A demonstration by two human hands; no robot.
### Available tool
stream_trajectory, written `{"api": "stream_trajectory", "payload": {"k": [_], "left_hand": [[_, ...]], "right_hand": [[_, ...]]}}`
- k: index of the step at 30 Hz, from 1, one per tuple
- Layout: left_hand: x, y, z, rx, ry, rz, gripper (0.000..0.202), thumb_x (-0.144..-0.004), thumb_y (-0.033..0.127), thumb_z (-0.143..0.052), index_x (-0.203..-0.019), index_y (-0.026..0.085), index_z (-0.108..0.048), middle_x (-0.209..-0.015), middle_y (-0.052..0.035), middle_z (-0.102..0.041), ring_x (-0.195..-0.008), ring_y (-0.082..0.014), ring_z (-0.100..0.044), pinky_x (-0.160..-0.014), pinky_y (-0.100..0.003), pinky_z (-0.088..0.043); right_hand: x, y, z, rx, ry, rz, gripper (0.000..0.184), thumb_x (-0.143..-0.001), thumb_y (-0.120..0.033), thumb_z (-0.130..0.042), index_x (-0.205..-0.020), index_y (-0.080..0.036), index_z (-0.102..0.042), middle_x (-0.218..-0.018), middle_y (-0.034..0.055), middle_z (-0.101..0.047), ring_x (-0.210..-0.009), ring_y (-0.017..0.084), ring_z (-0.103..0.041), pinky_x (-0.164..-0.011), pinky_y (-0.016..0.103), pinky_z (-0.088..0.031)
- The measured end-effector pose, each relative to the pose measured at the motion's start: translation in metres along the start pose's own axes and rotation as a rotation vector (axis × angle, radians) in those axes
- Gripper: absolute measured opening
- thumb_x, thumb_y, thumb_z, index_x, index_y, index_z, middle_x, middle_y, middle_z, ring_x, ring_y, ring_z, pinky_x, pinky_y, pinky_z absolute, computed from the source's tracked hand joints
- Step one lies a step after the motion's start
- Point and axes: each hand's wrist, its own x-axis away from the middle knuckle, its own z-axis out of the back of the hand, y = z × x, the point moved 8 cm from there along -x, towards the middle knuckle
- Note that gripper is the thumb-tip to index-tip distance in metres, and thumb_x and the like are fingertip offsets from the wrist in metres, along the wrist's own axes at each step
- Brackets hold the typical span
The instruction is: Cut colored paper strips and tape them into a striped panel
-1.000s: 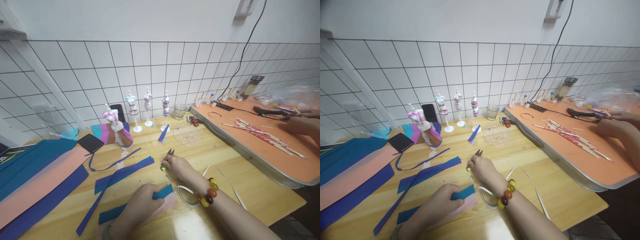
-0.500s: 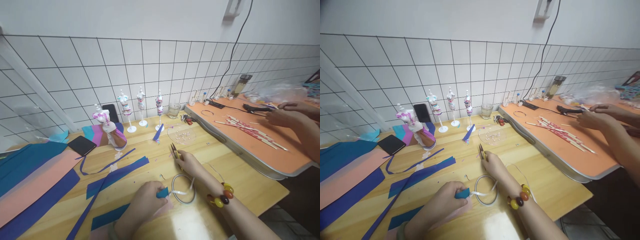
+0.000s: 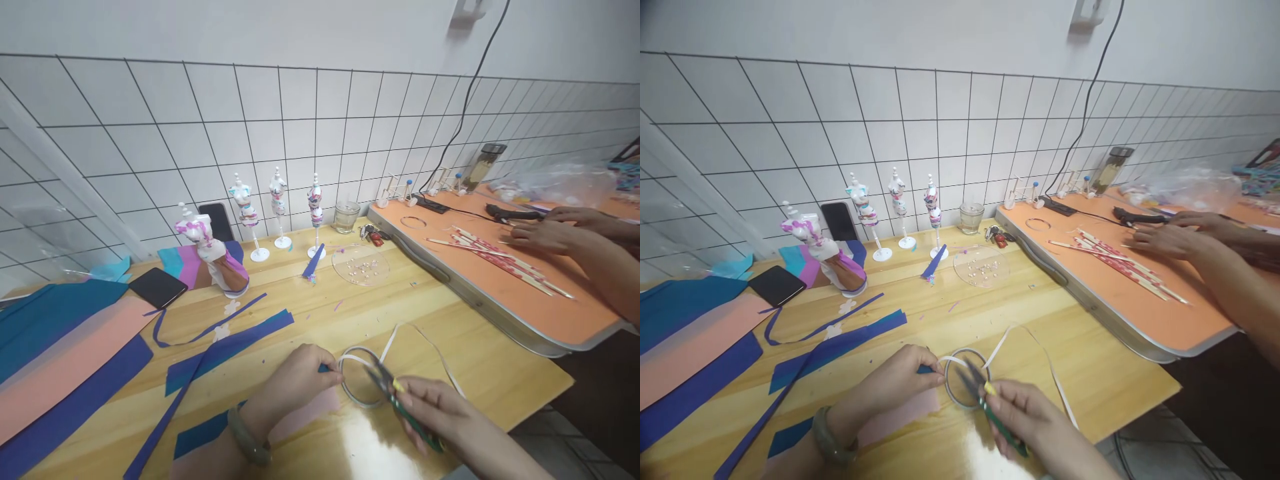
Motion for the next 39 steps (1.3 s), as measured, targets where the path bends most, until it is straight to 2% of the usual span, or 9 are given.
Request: {"api": "stream_trajectory", "payload": {"k": [3,6,8,11,15,20,24,34,39], "left_hand": [[-0.004,-0.002,-0.002,0.044,-0.045,-0.002,0.027,-0.077,0.039,-0.055,-0.065,0.017,-0.064,-0.056,0.0057,-0.046,-0.058,-0.0113,-0.041,-0.055,-0.023,-0.030],[-0.007,0.000,-0.003,0.079,-0.073,-0.011,0.032,-0.077,0.042,-0.055,-0.056,0.018,-0.055,-0.055,0.0066,-0.033,-0.056,-0.0101,-0.031,-0.052,-0.024,-0.025],[-0.008,0.000,-0.004,0.093,-0.084,-0.013,0.035,-0.076,0.044,-0.055,-0.053,0.018,-0.049,-0.055,0.0067,-0.027,-0.055,-0.0099,-0.027,-0.051,-0.025,-0.022],[-0.009,0.001,-0.005,0.110,-0.099,-0.018,0.037,-0.076,0.045,-0.055,-0.052,0.019,-0.046,-0.056,0.0068,-0.025,-0.055,-0.0099,-0.025,-0.050,-0.025,-0.021],[-0.013,0.000,-0.005,0.145,-0.113,-0.020,0.035,-0.076,0.045,-0.056,-0.054,0.018,-0.049,-0.055,0.0072,-0.029,-0.055,-0.0095,-0.028,-0.051,-0.024,-0.024],[-0.016,-0.004,-0.008,0.210,-0.150,-0.009,0.036,-0.077,0.048,-0.055,-0.063,0.015,-0.062,-0.055,0.0047,-0.049,-0.055,-0.0103,-0.041,-0.057,-0.023,-0.033],[-0.017,-0.004,-0.009,0.260,-0.176,-0.013,0.036,-0.076,0.048,-0.057,-0.066,0.015,-0.065,-0.059,0.0025,-0.058,-0.059,-0.0115,-0.048,-0.061,-0.023,-0.037],[-0.018,-0.011,-0.012,0.293,-0.164,-0.016,0.034,-0.075,0.047,-0.059,-0.067,0.015,-0.067,-0.060,0.0026,-0.060,-0.059,-0.0110,-0.049,-0.061,-0.023,-0.037],[-0.021,-0.015,-0.012,0.290,-0.150,-0.001,0.034,-0.074,0.047,-0.059,-0.065,0.015,-0.066,-0.061,0.0022,-0.061,-0.059,-0.0110,-0.049,-0.059,-0.022,-0.036]], "right_hand": [[0.008,0.019,-0.025,-0.042,-0.071,-0.088,0.047,-0.080,-0.065,-0.052,-0.086,-0.019,-0.060,-0.054,-0.0065,-0.041,-0.044,0.006,-0.031,-0.044,0.021,-0.023],[0.005,0.040,-0.038,-0.115,-0.078,-0.127,0.053,-0.076,-0.072,-0.050,-0.082,-0.019,-0.058,-0.051,-0.0087,-0.031,-0.042,0.006,-0.020,-0.040,0.022,-0.014],[0.000,0.055,-0.044,-0.155,-0.085,-0.155,0.058,-0.073,-0.076,-0.049,-0.080,-0.018,-0.057,-0.050,-0.0092,-0.029,-0.042,0.006,-0.018,-0.039,0.022,-0.011],[-0.005,0.071,-0.045,-0.183,-0.037,-0.189,0.068,-0.069,-0.080,-0.047,-0.089,-0.015,-0.058,-0.050,-0.0096,-0.030,-0.042,0.005,-0.021,-0.038,0.021,-0.010],[-0.011,0.077,-0.049,-0.248,-0.015,-0.188,0.062,-0.072,-0.075,-0.050,-0.088,-0.016,-0.055,-0.050,-0.0105,-0.033,-0.038,0.003,-0.020,-0.036,0.019,-0.010],[-0.017,0.085,-0.050,-0.331,0.037,-0.236,0.069,-0.064,-0.080,-0.053,-0.090,-0.016,-0.056,-0.047,-0.0122,-0.031,-0.037,0.002,-0.017,-0.035,0.018,-0.009],[-0.018,0.089,-0.054,-0.381,0.040,-0.271,0.072,-0.063,-0.081,-0.052,-0.093,-0.016,-0.056,-0.048,-0.0126,-0.030,-0.036,0.001,-0.015,-0.036,0.018,-0.008],[-0.024,0.080,-0.067,-0.434,0.029,-0.256,0.070,-0.064,-0.080,-0.054,-0.097,-0.017,-0.053,-0.047,-0.0139,-0.032,-0.032,0.000,-0.015,-0.033,0.016,-0.010],[-0.029,0.084,-0.071,-0.465,0.048,-0.225,0.066,-0.064,-0.078,-0.057,-0.091,-0.017,-0.051,-0.048,-0.0127,-0.034,-0.033,0.001,-0.022,-0.033,0.015,-0.011]]}}
